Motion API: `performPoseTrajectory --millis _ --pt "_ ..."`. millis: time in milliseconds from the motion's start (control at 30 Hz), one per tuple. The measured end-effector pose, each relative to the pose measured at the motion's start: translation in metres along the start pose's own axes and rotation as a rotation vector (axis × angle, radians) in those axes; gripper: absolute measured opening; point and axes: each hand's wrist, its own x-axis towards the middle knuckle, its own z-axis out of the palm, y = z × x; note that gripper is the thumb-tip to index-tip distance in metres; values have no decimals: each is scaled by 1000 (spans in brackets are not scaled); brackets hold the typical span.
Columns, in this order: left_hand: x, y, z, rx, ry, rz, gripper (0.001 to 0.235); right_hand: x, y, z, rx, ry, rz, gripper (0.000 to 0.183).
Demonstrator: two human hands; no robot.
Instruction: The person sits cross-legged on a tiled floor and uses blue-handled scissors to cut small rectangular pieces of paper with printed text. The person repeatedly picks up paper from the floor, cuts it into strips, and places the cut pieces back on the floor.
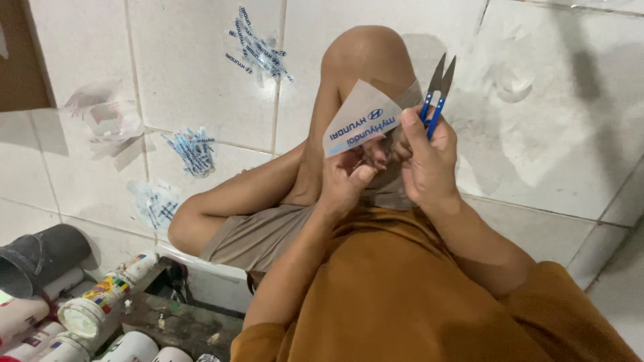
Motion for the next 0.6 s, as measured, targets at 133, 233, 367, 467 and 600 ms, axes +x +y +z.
performPoseTrajectory --millis 133,233,367,467,600 --pt "19 18 39 106 499 -125 33 -6 12 7 -71 -14 -30 15" --pt "40 54 45 435 457 -610 70 -7 9 -7 -226 -66 -65 19" --pt "23 4 19 481 476 -577 59 -20 7 -29 -239 -185 166 58" --pt "18 -11 12 521 481 -590 55 -33 15 -45 -334 -230 194 56" --pt "31 5 18 629 431 -649 61 -38 20 -44 -339 -266 193 50"
